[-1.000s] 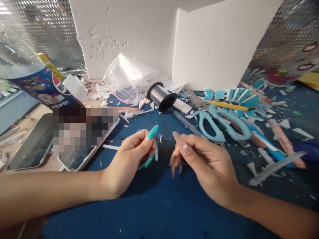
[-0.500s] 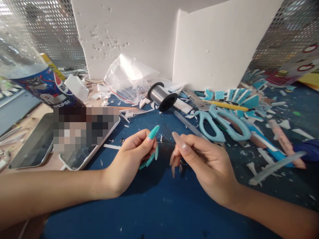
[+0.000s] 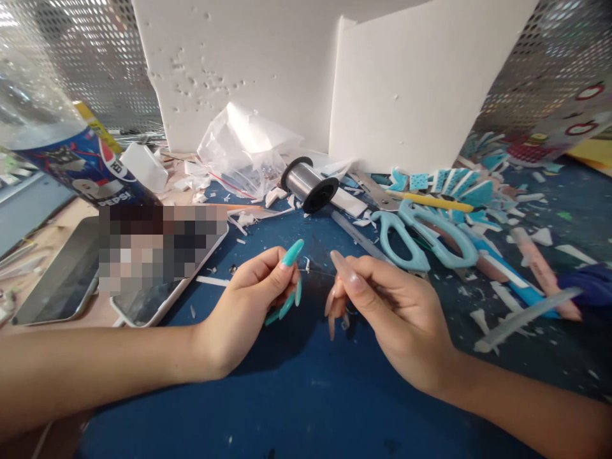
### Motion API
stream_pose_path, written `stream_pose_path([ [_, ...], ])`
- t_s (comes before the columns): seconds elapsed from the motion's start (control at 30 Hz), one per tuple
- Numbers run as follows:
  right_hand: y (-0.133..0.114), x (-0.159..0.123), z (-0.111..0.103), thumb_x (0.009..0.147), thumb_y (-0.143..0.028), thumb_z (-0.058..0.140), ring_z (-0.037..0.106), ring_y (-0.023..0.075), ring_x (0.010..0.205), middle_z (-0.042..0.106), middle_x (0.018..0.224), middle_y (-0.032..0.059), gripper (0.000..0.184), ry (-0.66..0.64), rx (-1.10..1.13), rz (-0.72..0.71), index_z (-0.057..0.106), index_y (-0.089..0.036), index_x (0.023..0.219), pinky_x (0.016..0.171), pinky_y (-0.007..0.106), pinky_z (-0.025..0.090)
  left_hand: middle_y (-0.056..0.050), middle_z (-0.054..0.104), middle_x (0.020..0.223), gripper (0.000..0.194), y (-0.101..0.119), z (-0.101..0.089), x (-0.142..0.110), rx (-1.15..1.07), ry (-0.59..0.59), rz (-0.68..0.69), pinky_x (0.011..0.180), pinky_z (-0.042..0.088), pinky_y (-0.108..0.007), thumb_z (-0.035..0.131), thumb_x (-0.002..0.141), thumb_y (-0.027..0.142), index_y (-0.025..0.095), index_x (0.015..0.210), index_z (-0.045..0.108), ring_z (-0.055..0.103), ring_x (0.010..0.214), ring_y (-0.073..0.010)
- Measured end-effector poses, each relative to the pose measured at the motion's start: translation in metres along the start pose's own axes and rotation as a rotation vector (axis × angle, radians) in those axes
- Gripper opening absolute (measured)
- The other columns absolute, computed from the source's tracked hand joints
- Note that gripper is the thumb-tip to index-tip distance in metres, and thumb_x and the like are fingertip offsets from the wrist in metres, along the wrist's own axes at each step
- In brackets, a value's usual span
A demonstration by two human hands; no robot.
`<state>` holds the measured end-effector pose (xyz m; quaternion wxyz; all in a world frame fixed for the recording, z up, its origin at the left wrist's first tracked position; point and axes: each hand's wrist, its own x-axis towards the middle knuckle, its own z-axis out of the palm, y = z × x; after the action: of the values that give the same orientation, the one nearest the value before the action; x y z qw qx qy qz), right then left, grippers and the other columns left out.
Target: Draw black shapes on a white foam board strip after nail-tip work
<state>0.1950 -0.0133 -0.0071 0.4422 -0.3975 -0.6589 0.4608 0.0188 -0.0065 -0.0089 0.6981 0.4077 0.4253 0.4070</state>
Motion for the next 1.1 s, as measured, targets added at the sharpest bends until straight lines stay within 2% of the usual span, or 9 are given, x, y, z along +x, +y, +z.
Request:
stream_pose_path([
  [1.1,0.0003,0.0010,-0.0004,0.096,-0.029,0.048,0.059,0.0076,0.051,0.060,0.061,-0.0030,0.029,-0.011,0.001,0.020,0.057,-0.019,0.071,0.053,0.020,0.046,0.004,0.040,0.060,0.028,0.0003,0.0001,0.0004,0.014,0.012,0.000,0.049,0.026,-0.018,0.050,0.092,0.032,0.016,0.070,0.049,0.032,0.054,-0.0071],
])
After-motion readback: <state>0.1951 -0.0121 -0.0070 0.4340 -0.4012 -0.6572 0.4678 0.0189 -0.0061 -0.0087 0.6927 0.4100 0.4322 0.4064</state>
